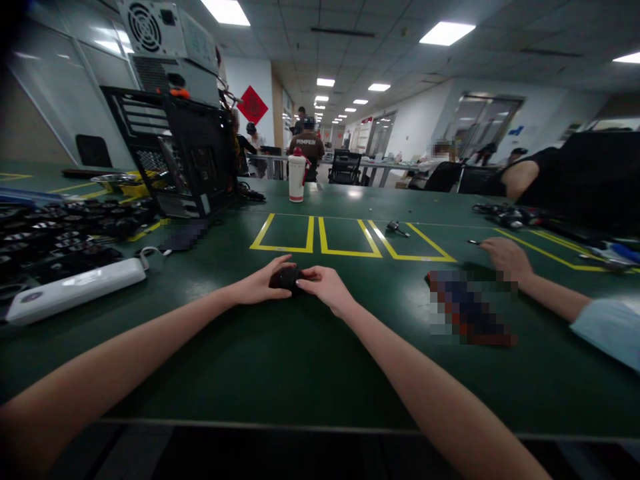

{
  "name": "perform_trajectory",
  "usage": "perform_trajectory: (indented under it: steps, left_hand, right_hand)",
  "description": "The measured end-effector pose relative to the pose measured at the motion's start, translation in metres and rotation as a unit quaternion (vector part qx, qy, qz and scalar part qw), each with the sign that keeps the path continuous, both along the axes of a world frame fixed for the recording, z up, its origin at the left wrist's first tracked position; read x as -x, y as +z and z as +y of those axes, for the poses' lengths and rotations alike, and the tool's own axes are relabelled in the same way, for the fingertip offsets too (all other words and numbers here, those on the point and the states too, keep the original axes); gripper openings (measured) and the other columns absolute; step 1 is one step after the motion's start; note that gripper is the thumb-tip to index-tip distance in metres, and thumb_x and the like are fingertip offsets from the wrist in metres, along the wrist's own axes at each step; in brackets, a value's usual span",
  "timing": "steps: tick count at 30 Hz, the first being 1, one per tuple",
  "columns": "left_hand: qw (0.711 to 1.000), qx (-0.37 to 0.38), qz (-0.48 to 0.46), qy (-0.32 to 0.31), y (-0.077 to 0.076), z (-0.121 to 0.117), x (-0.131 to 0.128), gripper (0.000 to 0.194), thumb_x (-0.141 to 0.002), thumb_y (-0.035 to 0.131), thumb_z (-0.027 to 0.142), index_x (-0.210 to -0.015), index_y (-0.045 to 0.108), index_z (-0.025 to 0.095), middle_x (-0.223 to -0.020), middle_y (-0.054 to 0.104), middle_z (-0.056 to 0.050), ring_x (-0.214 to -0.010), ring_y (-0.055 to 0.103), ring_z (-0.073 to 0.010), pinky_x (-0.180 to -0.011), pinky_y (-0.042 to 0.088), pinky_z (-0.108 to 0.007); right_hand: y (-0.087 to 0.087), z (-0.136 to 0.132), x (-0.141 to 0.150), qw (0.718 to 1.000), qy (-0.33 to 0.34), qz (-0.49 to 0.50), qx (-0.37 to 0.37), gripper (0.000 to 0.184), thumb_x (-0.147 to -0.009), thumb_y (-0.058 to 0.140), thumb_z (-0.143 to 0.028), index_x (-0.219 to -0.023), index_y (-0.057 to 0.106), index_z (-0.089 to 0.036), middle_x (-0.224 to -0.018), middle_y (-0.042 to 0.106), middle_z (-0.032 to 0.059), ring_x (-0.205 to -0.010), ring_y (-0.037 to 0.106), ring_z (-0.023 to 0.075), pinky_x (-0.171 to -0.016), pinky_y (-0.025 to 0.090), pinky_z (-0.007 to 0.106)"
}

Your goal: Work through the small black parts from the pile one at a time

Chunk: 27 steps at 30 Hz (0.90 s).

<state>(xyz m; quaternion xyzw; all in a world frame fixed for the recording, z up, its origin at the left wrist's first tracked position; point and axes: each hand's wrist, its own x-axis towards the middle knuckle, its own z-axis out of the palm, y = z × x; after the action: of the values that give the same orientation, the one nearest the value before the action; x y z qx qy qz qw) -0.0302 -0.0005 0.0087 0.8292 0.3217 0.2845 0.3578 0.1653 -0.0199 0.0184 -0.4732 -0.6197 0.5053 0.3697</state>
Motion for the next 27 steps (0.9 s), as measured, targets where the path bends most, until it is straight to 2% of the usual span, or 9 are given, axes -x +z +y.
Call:
perform_trajectory:
  steps: [3,7,10,13,17,20,22,25,27]
  left_hand:
    - [0.999,0.037,-0.031,-0.016,-0.0044,0.0084,0.0036,0.065,-0.070,0.061,0.024,-0.126,0.027,0.019,-0.124,0.041,-0.013,-0.107,0.047,-0.0212,-0.088,0.039,-0.039]
    - [0.999,-0.028,0.005,0.017,-0.0034,0.0095,0.0025,0.056,-0.070,0.062,0.025,-0.121,0.039,0.020,-0.116,0.046,-0.009,-0.103,0.048,-0.0212,-0.087,0.040,-0.039]
    - [0.994,-0.093,0.039,0.028,0.0003,0.0065,-0.0011,0.059,-0.071,0.061,0.027,-0.125,0.036,0.023,-0.110,0.048,-0.007,-0.102,0.047,-0.0207,-0.090,0.037,-0.039]
    - [0.993,-0.111,0.045,0.021,0.0019,0.0060,-0.0027,0.062,-0.071,0.060,0.026,-0.127,0.033,0.025,-0.113,0.046,-0.006,-0.106,0.045,-0.0204,-0.092,0.036,-0.039]
    - [0.996,-0.060,0.036,0.060,0.0009,0.0091,0.0000,0.073,-0.061,0.069,0.034,-0.125,0.036,0.023,-0.116,0.043,-0.009,-0.094,0.051,-0.0206,-0.078,0.044,-0.036]
    - [0.998,0.021,0.033,0.058,0.0011,0.0115,0.0013,0.076,-0.063,0.067,0.036,-0.128,0.032,0.019,-0.101,0.053,-0.009,-0.075,0.055,-0.0164,-0.067,0.046,-0.033]
    - [0.997,0.029,0.048,0.044,0.0018,0.0127,0.0010,0.071,-0.065,0.065,0.035,-0.127,0.034,0.017,-0.098,0.055,-0.008,-0.078,0.056,-0.0175,-0.070,0.045,-0.034]
    - [0.994,-0.049,0.081,0.049,0.0028,0.0128,-0.0007,0.067,-0.066,0.064,0.036,-0.125,0.038,0.020,-0.107,0.051,-0.009,-0.094,0.052,-0.0216,-0.081,0.041,-0.037]
    - [0.990,-0.086,0.101,0.050,0.0035,0.0114,-0.0021,0.070,-0.067,0.062,0.038,-0.128,0.032,0.021,-0.111,0.049,-0.009,-0.100,0.048,-0.0233,-0.085,0.038,-0.038]
  right_hand:
    - [-0.0005,0.0022,-0.0012,1.000,0.006,-0.004,0.001,0.031,-0.067,0.063,-0.022,-0.096,0.058,-0.012,-0.091,0.064,0.0070,-0.083,0.060,0.0147,-0.082,0.046,0.034]
    - [-0.0014,0.0041,-0.0021,1.000,0.004,-0.020,-0.015,0.032,-0.067,0.063,-0.024,-0.097,0.058,-0.014,-0.093,0.064,0.0065,-0.086,0.060,0.0152,-0.084,0.045,0.035]
    - [-0.0005,0.0043,-0.0018,0.999,-0.004,-0.025,-0.020,0.032,-0.067,0.063,-0.023,-0.097,0.059,-0.014,-0.094,0.064,0.0064,-0.086,0.059,0.0152,-0.085,0.044,0.035]
    - [0.0010,0.0040,-0.0016,0.999,-0.003,-0.025,-0.020,0.031,-0.066,0.063,-0.022,-0.096,0.059,-0.013,-0.093,0.064,0.0063,-0.085,0.060,0.0149,-0.085,0.044,0.035]
    - [0.0020,0.0045,-0.0025,1.000,0.004,-0.016,-0.020,0.032,-0.067,0.063,-0.022,-0.097,0.057,-0.013,-0.094,0.064,0.0069,-0.086,0.060,0.0149,-0.085,0.044,0.035]
    - [0.0036,0.0041,-0.0029,1.000,0.003,0.000,-0.014,0.036,-0.066,0.063,-0.020,-0.101,0.055,-0.013,-0.097,0.063,0.0081,-0.089,0.059,0.0152,-0.085,0.045,0.035]
    - [0.0052,0.0032,-0.0028,1.000,0.003,0.004,-0.012,0.039,-0.066,0.063,-0.018,-0.104,0.054,-0.013,-0.100,0.061,0.0089,-0.091,0.059,0.0153,-0.086,0.044,0.035]
    - [0.0066,0.0026,-0.0030,1.000,0.016,-0.003,-0.020,0.039,-0.068,0.062,-0.018,-0.106,0.054,-0.014,-0.103,0.061,0.0089,-0.093,0.058,0.0151,-0.089,0.043,0.036]
    - [0.0063,0.0033,-0.0034,0.999,0.022,-0.010,-0.026,0.039,-0.069,0.061,-0.018,-0.107,0.054,-0.014,-0.103,0.061,0.0081,-0.094,0.057,0.0151,-0.090,0.042,0.037]
